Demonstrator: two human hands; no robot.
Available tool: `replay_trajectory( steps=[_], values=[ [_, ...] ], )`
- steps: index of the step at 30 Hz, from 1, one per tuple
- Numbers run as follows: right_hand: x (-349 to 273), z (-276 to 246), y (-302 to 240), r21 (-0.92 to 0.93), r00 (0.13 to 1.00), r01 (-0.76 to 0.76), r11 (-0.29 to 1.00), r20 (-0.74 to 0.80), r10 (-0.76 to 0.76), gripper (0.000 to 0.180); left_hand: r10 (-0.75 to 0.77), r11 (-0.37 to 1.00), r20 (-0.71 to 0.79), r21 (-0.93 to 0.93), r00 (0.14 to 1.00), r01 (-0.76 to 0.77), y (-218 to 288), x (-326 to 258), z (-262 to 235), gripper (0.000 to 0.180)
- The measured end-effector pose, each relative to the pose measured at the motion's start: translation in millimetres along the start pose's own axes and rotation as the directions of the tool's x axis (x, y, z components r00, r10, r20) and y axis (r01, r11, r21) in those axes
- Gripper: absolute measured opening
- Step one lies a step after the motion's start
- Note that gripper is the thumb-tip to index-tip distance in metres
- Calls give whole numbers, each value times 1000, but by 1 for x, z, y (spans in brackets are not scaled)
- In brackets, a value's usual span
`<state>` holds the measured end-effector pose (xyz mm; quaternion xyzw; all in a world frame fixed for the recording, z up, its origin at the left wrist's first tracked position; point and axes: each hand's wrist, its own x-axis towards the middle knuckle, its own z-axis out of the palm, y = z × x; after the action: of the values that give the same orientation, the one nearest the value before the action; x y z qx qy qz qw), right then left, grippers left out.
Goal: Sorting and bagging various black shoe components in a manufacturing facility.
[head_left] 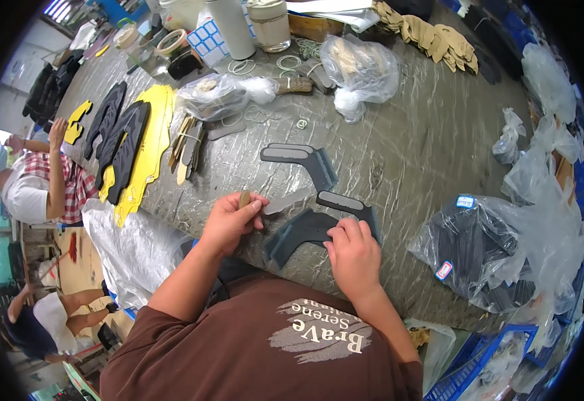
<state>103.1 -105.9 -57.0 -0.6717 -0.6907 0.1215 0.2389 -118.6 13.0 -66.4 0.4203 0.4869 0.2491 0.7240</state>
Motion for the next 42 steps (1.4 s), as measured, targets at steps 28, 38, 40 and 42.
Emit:
replay_trajectory(
  steps=[28,38,40,42],
  values=[
    [-41,-13,-7,430,949,-313,847,166,267,24,137,990,-196,8,971,-138,10,-8,1,12],
    [-19,-15,8,5,1000,-27,1000,6,27,40,48,996,24,-72,999,-46,0,-7,-6,5],
    [-15,-17,8,10,999,-25,1000,33,24,40,6,989,94,-145,996,7,0,-9,-4,4],
    [-13,-19,11,21,998,-9,1000,64,8,34,-87,991,171,-87,981,103,5,-14,2,4]
  ],
)
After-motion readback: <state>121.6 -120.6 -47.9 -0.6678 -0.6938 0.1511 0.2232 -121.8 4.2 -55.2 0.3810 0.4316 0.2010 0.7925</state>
